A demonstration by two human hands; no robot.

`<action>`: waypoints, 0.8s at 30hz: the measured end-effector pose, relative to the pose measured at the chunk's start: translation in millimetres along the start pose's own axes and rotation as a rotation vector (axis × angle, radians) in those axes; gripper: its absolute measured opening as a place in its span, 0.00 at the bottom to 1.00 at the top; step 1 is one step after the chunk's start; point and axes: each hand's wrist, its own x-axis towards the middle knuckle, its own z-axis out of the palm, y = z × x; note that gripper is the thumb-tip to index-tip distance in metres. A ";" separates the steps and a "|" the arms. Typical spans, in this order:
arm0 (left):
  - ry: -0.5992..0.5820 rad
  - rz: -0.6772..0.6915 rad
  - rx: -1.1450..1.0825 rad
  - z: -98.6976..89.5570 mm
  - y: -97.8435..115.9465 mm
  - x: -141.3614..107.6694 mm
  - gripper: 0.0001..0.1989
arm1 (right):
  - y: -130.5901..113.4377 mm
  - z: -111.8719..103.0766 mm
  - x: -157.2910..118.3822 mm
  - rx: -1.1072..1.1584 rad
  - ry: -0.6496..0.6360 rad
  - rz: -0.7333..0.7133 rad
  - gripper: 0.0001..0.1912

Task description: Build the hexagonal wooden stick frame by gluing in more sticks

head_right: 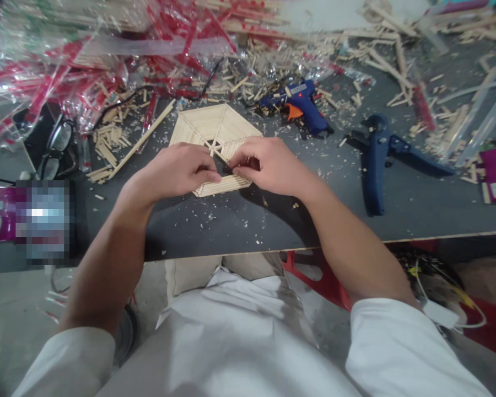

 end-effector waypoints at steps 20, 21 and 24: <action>0.117 0.070 -0.165 -0.4 -12.2 -9.3 0.13 | 59.2 -28.7 -1.6 -0.286 0.595 0.151 0.13; 0.151 0.083 -0.187 0.8 -14.4 -9.9 0.12 | 66.0 -32.4 -1.4 -0.299 0.623 0.167 0.14; 0.257 0.108 -0.213 5.5 -19.2 -10.3 0.12 | 55.5 -35.8 -3.2 -0.281 0.609 0.115 0.15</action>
